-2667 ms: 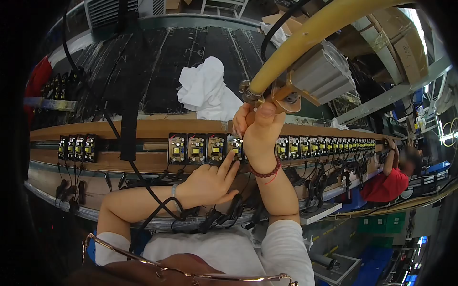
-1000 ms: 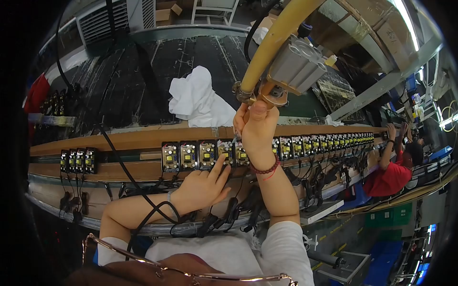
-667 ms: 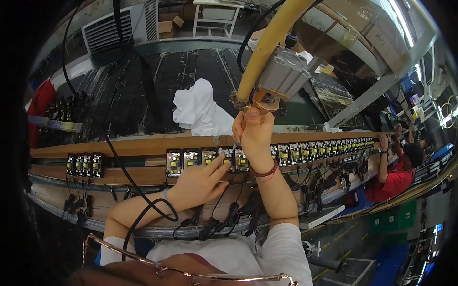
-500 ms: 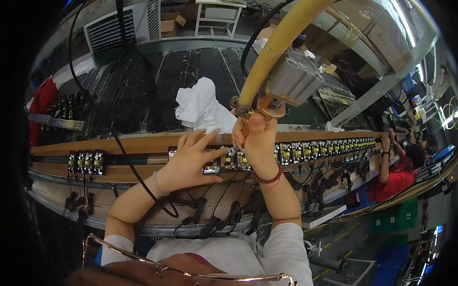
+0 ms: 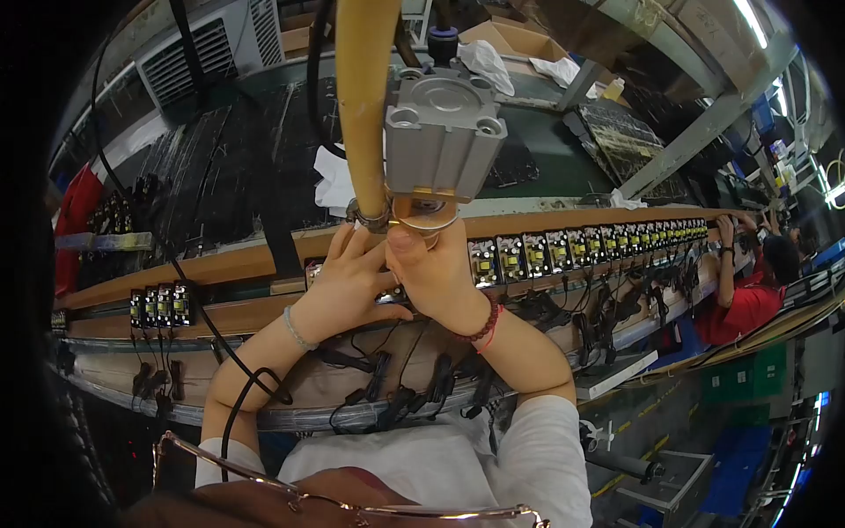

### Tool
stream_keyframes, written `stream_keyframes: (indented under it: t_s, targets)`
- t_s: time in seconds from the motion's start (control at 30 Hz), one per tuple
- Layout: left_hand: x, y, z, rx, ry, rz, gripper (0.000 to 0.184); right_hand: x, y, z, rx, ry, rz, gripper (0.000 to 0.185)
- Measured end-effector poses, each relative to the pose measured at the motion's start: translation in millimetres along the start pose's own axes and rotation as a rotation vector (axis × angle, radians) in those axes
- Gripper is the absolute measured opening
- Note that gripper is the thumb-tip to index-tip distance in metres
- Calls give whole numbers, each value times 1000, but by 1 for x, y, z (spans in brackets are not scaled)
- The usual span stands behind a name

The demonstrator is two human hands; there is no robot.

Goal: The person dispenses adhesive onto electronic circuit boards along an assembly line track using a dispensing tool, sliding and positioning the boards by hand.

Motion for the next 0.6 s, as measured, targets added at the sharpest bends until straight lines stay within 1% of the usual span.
stream_keyframes:
  t_s: [0.07, 0.2, 0.27, 0.33, 0.5, 0.57, 0.6]
  targets:
    - [2, 0, 0, 5, 4, 14, 42, -3, 2, -1, -63, 23, -27, 38]
    - [1, 4, 0, 4, -6, 45, 41, -5, 4, 2, 3, -39, -29, 41]
    - [0, 5, -2, -18, -11, 51, 41, -4, 4, 2, -27, -35, -41, 40]
    - [-1, 7, -3, -35, -18, 60, 41, -5, 8, 2, 6, -65, -29, 40]
    - [2, 3, -1, -24, -9, 41, 48, -7, 8, 3, 61, -111, -62, 38]
    - [1, -6, 1, -15, -11, 17, 49, -13, 11, 5, 3, -87, -206, 70]
    - [0, -12, 2, -10, -11, -11, 50, -15, 9, 6, -10, -87, -207, 70]
Point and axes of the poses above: each hand's wrist, its own z-axis towards the middle knuckle, its own y-axis out of the palm, x = y × z, the point moved 4 cm from there along z, towards the middle knuckle, and after that the axes turned 11 degrees about x, right-handed, at the moved point
